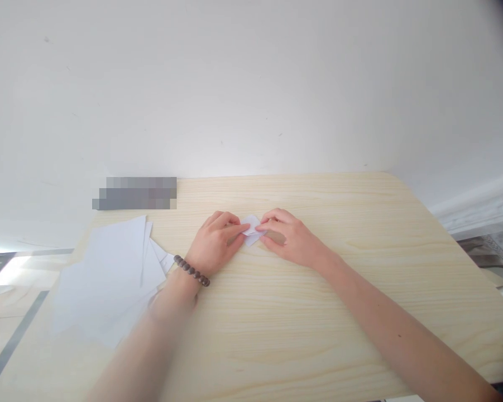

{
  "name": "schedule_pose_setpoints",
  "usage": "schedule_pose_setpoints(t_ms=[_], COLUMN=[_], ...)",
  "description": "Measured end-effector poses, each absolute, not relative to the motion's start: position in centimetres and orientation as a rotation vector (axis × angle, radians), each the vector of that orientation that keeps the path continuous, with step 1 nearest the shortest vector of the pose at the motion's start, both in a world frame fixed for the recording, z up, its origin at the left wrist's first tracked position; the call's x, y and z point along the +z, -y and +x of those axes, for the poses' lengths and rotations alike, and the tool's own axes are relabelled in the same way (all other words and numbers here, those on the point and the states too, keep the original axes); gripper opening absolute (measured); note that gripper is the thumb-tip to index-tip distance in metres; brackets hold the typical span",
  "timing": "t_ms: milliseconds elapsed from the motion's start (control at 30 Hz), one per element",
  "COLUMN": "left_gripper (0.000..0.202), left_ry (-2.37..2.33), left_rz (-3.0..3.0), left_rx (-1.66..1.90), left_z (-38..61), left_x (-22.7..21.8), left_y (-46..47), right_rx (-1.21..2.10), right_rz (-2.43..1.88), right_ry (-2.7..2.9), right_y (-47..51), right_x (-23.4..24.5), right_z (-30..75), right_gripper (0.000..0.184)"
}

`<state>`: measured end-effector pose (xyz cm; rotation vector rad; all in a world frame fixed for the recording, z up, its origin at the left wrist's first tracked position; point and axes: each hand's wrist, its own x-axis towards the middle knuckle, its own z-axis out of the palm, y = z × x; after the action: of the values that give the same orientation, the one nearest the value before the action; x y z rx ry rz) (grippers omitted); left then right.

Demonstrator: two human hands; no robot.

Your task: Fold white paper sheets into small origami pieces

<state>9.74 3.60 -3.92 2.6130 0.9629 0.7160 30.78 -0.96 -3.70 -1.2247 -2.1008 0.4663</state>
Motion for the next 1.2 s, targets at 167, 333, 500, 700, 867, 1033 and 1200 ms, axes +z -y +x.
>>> schedule_pose_setpoints(t_ms=[167, 333, 500, 700, 867, 1033, 1200], left_gripper=[0.017, 0.017, 0.018, 0.021, 0.019, 0.018, 0.024], left_ry=[-0.972, -1.082, -1.078, -1.169, -1.223, -1.212, -1.202], left_rz=[2.443, 2.37, 2.4, 2.417, 2.432, 2.45, 2.508], left_rx=[0.795, 0.703, 0.74, 0.764, 0.766, 0.669, 0.602], left_z=[9.8, 10.1, 10.4, 10.4, 10.3, 10.3, 10.4], left_x=[-3.6, -3.4, -3.6, -4.0, -4.2, -3.7, -3.8], left_y=[-3.6, -3.4, -3.2, -3.2, -3.4, -3.5, -3.4], right_rx=[0.528, 0.51, 0.495, 0.475, 0.443, 0.405, 0.299], right_rz=[-1.282, -1.342, -1.348, -1.413, -1.449, -1.528, -1.61], right_ry=[2.0, 1.906, 1.925, 1.952, 1.964, 1.943, 1.955], right_y=[0.7, 0.6, 0.7, 0.7, 0.6, 0.5, 0.4], right_x=[-3.7, -3.6, -3.6, -3.5, -3.5, -3.7, -3.9], right_z=[30.5, 30.5, 30.4, 30.2, 30.0, 29.8, 29.3], right_gripper=[0.019, 0.014, 0.013, 0.014, 0.015, 0.018, 0.017])
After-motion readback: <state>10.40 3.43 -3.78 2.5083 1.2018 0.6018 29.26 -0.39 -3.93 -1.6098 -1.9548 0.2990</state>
